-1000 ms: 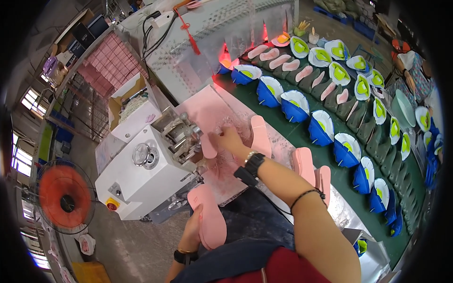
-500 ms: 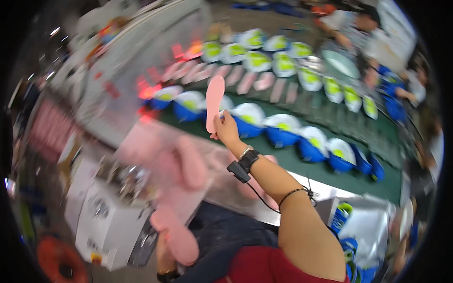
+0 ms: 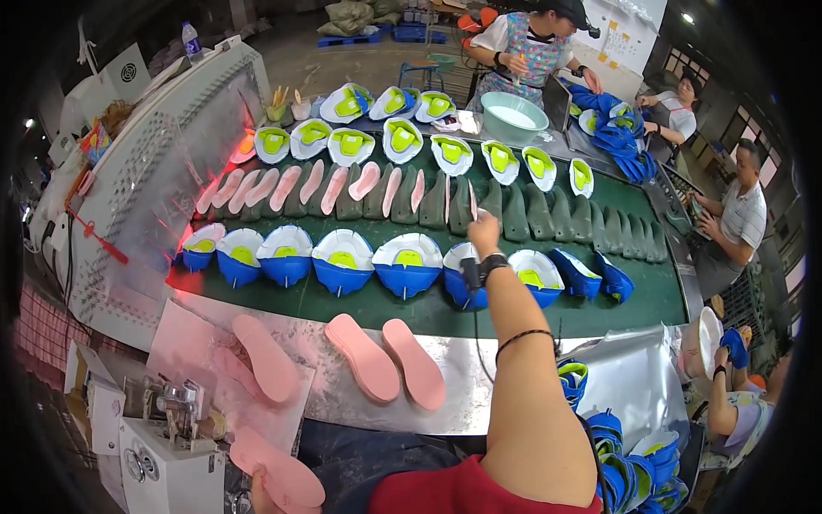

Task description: Manufacturing shoe soles by applying adhesive using a machine and placing them on a conveyor belt.

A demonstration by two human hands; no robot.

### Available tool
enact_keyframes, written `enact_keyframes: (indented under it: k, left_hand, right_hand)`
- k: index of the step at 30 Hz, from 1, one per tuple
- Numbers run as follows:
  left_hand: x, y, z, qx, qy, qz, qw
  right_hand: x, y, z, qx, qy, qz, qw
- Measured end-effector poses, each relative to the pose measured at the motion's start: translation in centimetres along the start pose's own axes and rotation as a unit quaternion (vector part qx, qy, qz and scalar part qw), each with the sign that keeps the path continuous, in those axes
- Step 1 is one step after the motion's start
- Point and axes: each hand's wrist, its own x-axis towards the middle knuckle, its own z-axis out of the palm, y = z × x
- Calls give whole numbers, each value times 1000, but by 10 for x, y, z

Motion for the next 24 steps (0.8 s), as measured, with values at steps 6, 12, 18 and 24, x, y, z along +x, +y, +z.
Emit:
enact_keyframes:
  k: [6, 12, 18, 24]
  left_hand:
    - [8, -4, 13, 23, -7, 7, 1000]
    - [17, 6, 31, 88, 28, 216, 972]
    - [4, 10, 9, 9, -7, 191, 982]
    - [-15, -12, -22, -54, -72, 71, 993]
  right_hand:
    - [-196, -193, 70, 242, -279, -36, 929]
    - [-427, -324, 2, 238, -649, -188, 698]
    - [-468, -335, 53, 249, -653, -106, 707]
    - [-458, -372, 153, 141, -630, -197, 738]
